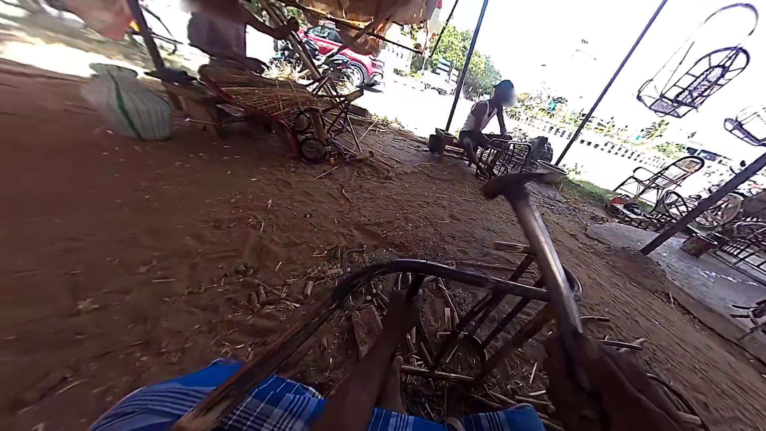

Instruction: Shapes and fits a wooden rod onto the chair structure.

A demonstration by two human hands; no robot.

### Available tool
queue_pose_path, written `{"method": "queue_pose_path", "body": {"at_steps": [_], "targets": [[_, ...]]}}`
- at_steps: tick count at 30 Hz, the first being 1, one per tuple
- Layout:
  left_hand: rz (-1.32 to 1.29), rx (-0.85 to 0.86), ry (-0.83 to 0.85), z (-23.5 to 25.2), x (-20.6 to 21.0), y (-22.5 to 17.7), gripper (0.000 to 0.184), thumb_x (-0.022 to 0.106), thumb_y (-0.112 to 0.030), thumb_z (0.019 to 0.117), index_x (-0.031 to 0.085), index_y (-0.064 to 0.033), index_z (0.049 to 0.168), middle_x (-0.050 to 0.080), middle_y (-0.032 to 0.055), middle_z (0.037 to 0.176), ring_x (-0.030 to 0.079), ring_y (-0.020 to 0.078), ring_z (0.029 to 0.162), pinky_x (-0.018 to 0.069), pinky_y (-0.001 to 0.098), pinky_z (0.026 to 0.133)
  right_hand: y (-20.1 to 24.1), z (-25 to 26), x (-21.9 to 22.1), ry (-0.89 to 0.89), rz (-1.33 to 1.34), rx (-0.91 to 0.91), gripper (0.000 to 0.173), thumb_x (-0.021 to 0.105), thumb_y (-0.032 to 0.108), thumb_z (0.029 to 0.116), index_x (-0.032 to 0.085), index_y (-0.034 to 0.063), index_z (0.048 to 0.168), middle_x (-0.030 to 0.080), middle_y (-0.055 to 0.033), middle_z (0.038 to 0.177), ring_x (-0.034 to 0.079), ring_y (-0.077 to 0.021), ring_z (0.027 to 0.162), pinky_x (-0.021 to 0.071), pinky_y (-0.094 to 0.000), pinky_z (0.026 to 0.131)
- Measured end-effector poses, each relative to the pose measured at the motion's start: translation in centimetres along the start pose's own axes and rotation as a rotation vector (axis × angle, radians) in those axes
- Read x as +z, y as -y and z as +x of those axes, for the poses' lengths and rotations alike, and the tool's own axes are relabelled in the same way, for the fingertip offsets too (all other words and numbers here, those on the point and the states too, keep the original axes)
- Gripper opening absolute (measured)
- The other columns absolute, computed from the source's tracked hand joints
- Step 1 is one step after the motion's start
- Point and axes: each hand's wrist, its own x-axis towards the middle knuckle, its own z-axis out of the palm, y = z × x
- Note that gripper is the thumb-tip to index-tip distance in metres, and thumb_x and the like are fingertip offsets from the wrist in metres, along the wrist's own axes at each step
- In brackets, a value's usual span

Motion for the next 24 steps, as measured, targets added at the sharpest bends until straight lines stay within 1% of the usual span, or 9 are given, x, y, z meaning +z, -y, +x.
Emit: {"method": "queue_pose_path", "body": {"at_steps": [4,7,9,12,15,17,20,22,24], "targets": [[0.0,-0.008,-0.026,0.0,0.4,-0.1,0.042,0.057,-0.034,0.1046,0.063,-0.0055,0.075,0.056,0.0079,0.06,0.055,0.0219,0.054,0.0489,0.0438,0.055,-0.4,1.0,0.7,-0.151,-0.047,-0.609,0.042,0.05,0.062,0.1,0.059,0.0229,0.088,0.047,0.009,0.058,0.044,-0.002,0.043,0.0411,-0.0216,0.039],[0.03,-0.023,-0.015,0.1,0.5,-0.6,0.037,0.059,-0.03,0.103,0.066,-0.0016,0.081,0.06,0.0119,0.067,0.061,0.0259,0.061,0.053,0.0489,0.062,-6.0,1.4,-1.0,-0.042,-0.448,-0.007,0.047,0.041,0.057,0.1055,0.059,0.0177,0.088,0.044,0.0037,0.059,0.041,-0.0088,0.045,0.0384,-0.0282,0.042],[0.062,-0.04,0.002,0.1,0.5,-0.4,0.035,0.058,-0.031,0.1029,0.068,-0.0014,0.086,0.065,0.0132,0.073,0.066,0.0271,0.068,0.0563,0.0502,0.069,-4.7,1.6,-0.6,0.021,-0.334,0.322,0.046,0.037,0.052,0.1076,0.056,0.0146,0.088,0.041,0.0026,0.056,0.036,-0.0093,0.039,0.0353,-0.0269,0.034],[0.053,-0.021,0.0,0.6,0.3,-0.2,0.033,0.059,-0.029,0.1018,0.068,-0.0019,0.085,0.065,0.0127,0.072,0.066,0.0264,0.067,0.0559,0.0498,0.068,1.7,-0.3,0.4,-0.042,-0.148,-0.088,0.039,0.042,0.052,0.1077,0.058,0.0202,0.09,0.043,0.0104,0.06,0.037,0.0007,0.042,0.0354,-0.0167,0.037],[0.04,-0.022,-0.007,0.6,0.7,0.5,0.037,0.059,-0.033,0.1022,0.067,-0.0026,0.082,0.064,0.0125,0.069,0.065,0.027,0.063,0.0555,0.0502,0.063,2.8,0.0,0.8,-0.134,-0.031,-0.6,0.04,0.055,0.06,0.099,0.062,0.0227,0.085,0.053,0.0078,0.061,0.047,-0.003,0.045,0.0422,-0.0218,0.041],[0.053,-0.015,-0.006,0.2,0.6,0.5,0.039,0.058,-0.033,0.1025,0.066,-0.0016,0.081,0.062,0.013,0.068,0.064,0.0279,0.062,0.0547,0.0506,0.062,-3.4,0.2,0.6,-0.175,-0.156,-0.466,0.044,0.051,0.063,0.0994,0.061,0.0242,0.08,0.049,0.0105,0.057,0.044,-0.0008,0.045,0.0392,-0.0206,0.041],[0.081,0.009,-0.001,-0.2,0.5,0.0,0.035,0.058,-0.029,0.1019,0.067,-0.0008,0.083,0.063,0.0126,0.07,0.064,0.0273,0.067,0.0549,0.0498,0.067,-5.9,0.6,-1.1,-0.028,-0.3,0.273,0.051,0.033,0.053,0.1083,0.055,0.0141,0.084,0.042,0.0035,0.054,0.036,-0.0075,0.037,0.0342,-0.0256,0.034],[0.085,0.02,-0.011,1.1,0.0,-0.8,0.031,0.06,-0.027,0.1006,0.071,0.0002,0.091,0.067,0.0139,0.077,0.067,0.0277,0.073,0.0566,0.0504,0.074,-0.9,0.6,-1.0,-0.073,-0.189,0.157,0.047,0.033,0.051,0.1094,0.055,0.0173,0.085,0.043,0.0071,0.056,0.036,-0.0033,0.038,0.0348,-0.0212,0.033],[0.08,-0.021,0.015,0.6,0.5,0.2,0.031,0.06,-0.029,0.1011,0.07,-0.0008,0.096,0.068,0.0147,0.079,0.069,0.0287,0.073,0.0577,0.0519,0.073,3.4,-1.0,-0.9,-0.131,-0.085,-0.239,0.044,0.047,0.059,0.103,0.059,0.0227,0.083,0.048,0.0103,0.058,0.042,0.0004,0.043,0.0388,-0.0174,0.038]]}}
